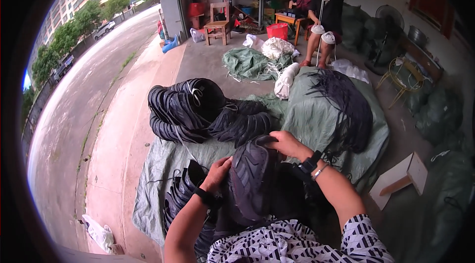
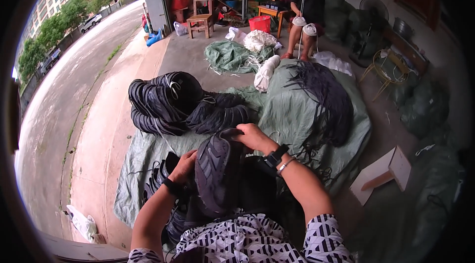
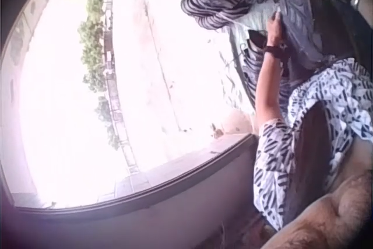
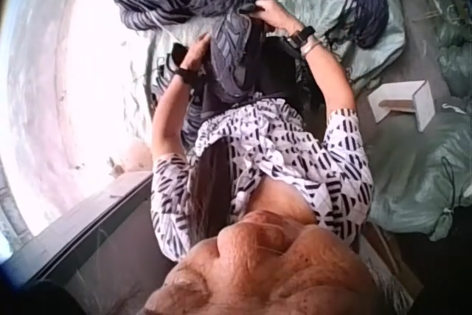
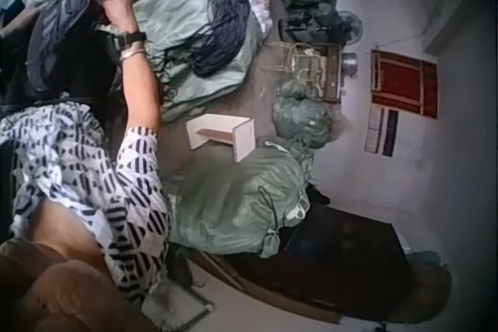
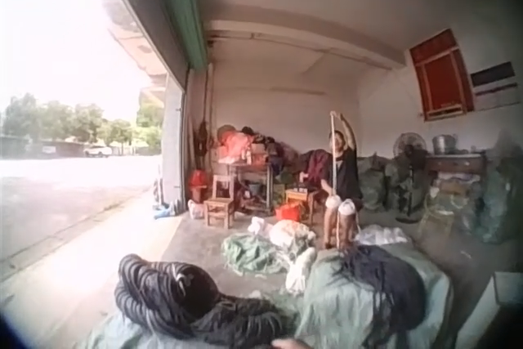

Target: The recorder is lacing a batch of black shoes while sitting on the floor.

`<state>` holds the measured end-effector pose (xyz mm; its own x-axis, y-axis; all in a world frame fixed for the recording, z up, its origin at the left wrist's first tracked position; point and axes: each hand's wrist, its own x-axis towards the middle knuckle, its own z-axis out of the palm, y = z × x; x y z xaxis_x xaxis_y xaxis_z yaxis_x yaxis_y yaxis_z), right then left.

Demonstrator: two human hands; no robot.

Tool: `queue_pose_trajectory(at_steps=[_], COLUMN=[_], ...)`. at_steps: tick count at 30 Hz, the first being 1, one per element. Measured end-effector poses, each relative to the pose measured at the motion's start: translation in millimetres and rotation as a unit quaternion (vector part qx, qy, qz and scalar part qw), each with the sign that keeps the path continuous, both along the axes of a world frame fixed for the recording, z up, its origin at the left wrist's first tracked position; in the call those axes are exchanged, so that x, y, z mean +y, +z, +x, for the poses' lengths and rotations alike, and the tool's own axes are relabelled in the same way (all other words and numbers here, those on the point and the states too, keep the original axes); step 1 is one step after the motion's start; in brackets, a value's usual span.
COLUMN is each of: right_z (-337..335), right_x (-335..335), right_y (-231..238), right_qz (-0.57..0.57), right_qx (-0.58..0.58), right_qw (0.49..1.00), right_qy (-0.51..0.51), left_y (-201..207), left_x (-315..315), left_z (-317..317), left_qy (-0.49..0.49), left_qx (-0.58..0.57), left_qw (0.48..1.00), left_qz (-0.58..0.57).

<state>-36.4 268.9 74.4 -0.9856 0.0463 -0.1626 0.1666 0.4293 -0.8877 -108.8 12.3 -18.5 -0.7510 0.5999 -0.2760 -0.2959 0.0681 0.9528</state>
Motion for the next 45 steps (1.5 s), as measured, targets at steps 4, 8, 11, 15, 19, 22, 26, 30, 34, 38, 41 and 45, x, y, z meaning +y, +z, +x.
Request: queue_pose_trajectory(at_steps=[4, 8, 11, 15, 19, 22, 26, 30, 34, 38, 41, 45], right_z=[-25, -32, -36, -34, -17, -8, 4, 36, 55, 53, 54, 60], right_x=[-15, -16, -10, -27, -41, -39, -36, -50, -36, -29, -36, -39], right_y=[-40, -55, -51, -56, -45, -48, -58, -28, -43, -52, -46, -54], right_qz=[0.148, 0.253, 0.291, 0.323, 0.339, 0.339, 0.238, 0.166, 0.117, 0.163, 0.184, 0.237], right_qx=[0.072, 0.151, 0.123, 0.063, -0.007, 0.022, 0.126, 0.277, 0.22, 0.212, 0.223, 0.249], right_qw=[0.986, 0.951, 0.943, 0.94, 0.94, 0.94, 0.963, 0.946, 0.968, 0.963, 0.956, 0.936], right_qy=[0.022, 0.093, 0.105, 0.092, 0.046, 0.017, -0.007, -0.032, -0.027, 0.024, 0.046, 0.075], left_y=[-28, -26, -20, -20, 0, 73, 48, 42, 46, 48, 46, 40], left_x=[-9, -12, -4, -7, -31, -9, 16, 10, 10, 8, 6, 7], left_z=[8, 13, 16, 23, 20, 41, 65, 83, 87, 83, 85, 83], left_qy=[-0.016, -0.022, -0.039, -0.026, 0.022, -0.018, -0.059, 0.01, -0.04, -0.06, -0.045, -0.029], left_qx=[-0.084, -0.131, -0.151, -0.167, 0.091, 0.429, 0.421, 0.422, 0.434, 0.426, 0.405, 0.444], left_qw=[0.994, 0.984, 0.978, 0.976, 0.989, 0.894, 0.893, 0.89, 0.882, 0.884, 0.896, 0.874], left_qz=[0.074, 0.12, 0.137, 0.137, -0.114, -0.125, -0.149, -0.171, -0.18, -0.183, -0.175, -0.194])
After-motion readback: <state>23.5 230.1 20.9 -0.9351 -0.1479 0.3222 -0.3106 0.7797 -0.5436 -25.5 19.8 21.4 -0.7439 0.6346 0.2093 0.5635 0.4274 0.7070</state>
